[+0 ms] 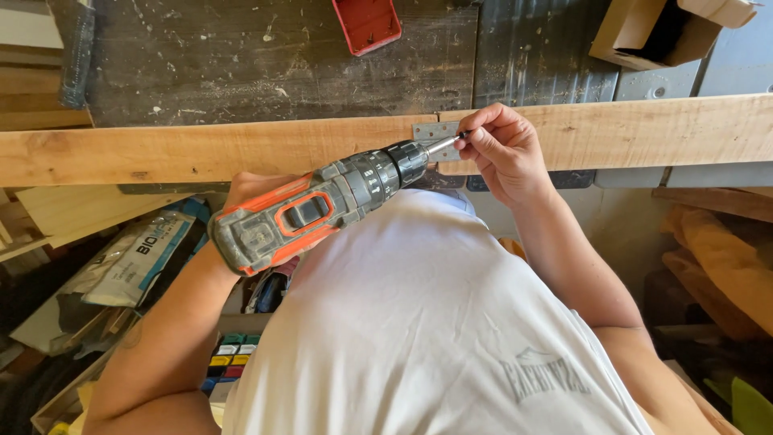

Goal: Joining two wooden boards together by attaching a metal hinge using a power drill and screws.

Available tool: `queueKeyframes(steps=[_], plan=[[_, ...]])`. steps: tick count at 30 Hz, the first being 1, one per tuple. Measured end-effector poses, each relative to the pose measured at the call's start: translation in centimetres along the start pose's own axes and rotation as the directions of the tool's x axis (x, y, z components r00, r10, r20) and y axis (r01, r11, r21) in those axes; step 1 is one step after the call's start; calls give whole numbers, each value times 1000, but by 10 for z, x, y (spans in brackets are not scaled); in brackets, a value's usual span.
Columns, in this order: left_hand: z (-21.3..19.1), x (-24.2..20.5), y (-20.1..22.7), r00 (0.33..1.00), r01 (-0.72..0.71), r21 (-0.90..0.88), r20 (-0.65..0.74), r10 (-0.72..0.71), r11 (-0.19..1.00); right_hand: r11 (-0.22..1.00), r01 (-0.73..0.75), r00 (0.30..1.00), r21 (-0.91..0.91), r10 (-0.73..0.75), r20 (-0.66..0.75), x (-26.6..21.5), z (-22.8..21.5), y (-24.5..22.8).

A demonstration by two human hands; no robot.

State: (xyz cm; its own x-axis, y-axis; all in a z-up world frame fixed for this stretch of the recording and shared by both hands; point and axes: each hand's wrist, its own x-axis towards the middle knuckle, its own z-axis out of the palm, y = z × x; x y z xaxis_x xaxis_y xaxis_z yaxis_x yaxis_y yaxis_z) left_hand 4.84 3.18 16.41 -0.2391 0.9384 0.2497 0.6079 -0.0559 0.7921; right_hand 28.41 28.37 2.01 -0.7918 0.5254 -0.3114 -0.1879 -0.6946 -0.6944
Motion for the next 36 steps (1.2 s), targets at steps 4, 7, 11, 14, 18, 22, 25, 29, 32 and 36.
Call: queueKeyframes(steps=[4,7,11,14,18,22,25,29,32,36], plan=[[-1,-4,-3,1000,13,-25,10,-13,1000,999,14,1000,-29,-14,-11,-1,-2,4],[-4,0,-1,999,36,-61,18,-35,997,989,30,999,-147,-35,-32,-2,1,1],[-22,20,22,986,101,62,130,-108,993,837,155,988,-525,-124,93,1,18,-14],[-30,33,41,946,238,84,207,-251,968,659,286,958,-696,-177,227,12,20,-13],[-25,23,28,849,363,316,275,-451,877,526,419,904,-740,-164,396,28,19,-2],[-16,65,49,819,344,401,315,-480,849,518,472,860,-713,-92,503,53,-4,12],[-5,93,59,770,310,507,363,-525,804,432,504,818,-748,40,574,69,-13,19],[11,110,52,530,322,754,358,-769,573,411,546,792,-730,30,610,83,-18,30],[21,116,50,524,282,773,372,-766,568,391,554,788,-735,37,614,89,-22,37],[27,111,39,564,231,771,391,-727,593,382,539,801,-751,44,597,93,-27,43]])
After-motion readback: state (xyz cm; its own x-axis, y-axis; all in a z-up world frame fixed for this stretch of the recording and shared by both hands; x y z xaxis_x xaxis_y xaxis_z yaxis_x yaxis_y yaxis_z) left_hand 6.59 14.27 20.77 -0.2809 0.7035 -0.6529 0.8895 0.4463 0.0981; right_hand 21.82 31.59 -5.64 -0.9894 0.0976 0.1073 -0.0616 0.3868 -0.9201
